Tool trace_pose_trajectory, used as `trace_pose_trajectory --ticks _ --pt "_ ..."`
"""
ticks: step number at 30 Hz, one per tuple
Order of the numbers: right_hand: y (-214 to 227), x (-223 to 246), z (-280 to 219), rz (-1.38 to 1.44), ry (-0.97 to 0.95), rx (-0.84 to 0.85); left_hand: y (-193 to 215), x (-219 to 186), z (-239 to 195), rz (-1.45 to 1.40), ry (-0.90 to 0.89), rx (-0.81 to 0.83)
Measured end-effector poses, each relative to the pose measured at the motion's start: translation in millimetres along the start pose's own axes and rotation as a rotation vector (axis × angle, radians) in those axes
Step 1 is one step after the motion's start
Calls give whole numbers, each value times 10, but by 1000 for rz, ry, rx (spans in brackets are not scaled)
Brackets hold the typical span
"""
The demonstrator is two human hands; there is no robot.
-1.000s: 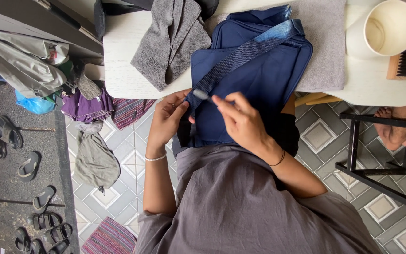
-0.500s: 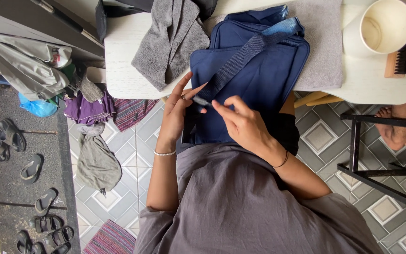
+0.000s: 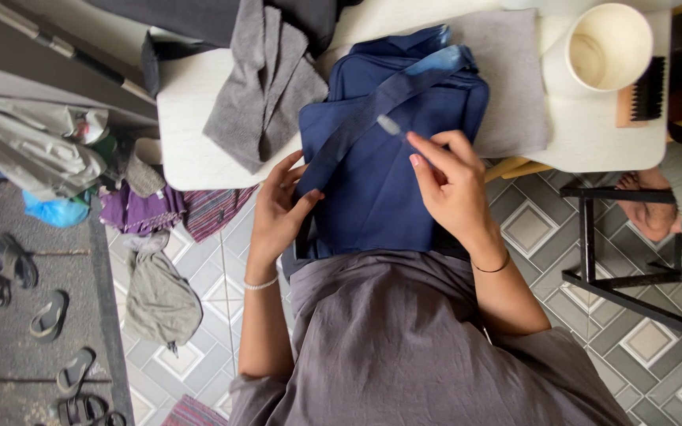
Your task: The person scrubs a blue bag with a toothbrush dipped in liquid from a white cup, focusing on the zipper and strap. They then switch to a larger brush to continue scrubbing the strap area.
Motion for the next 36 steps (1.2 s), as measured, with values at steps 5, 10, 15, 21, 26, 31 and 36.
trace_pose_trajectory --ticks 5,10,15,21,26,31,36 --pt "1063 -305 105 -151 -55 -177 6 -283 -211 442 74 -106" --pt "1822 -1031 159 -827 -102 8 187 119 -244 752 -131 -107" --pt "1740 -1729 402 -906 -148 238 11 -131 -260 754 -178 -76" --pt "1581 -2070 436 -951 -243 336 -33 -155 -322 349 76 -119" --pt "1709 -1700 430 -1010 -138 300 -116 -185 -278 193 205 -95" --pt "1725 -771 286 -624 76 96 -216 -267 -310 292 382 -144" --pt "721 -14 130 -122 26 107 -94 68 -277 153 227 -180"
Point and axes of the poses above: each hand's wrist, its own z-axis towards the middle knuckle, its own y-axis out of the back of the hand, x = y × z, the point moved 2 cm from there along z, towards the middle knuckle, and after that the axes turned 6 degrees about y, right-handed, at the moved point
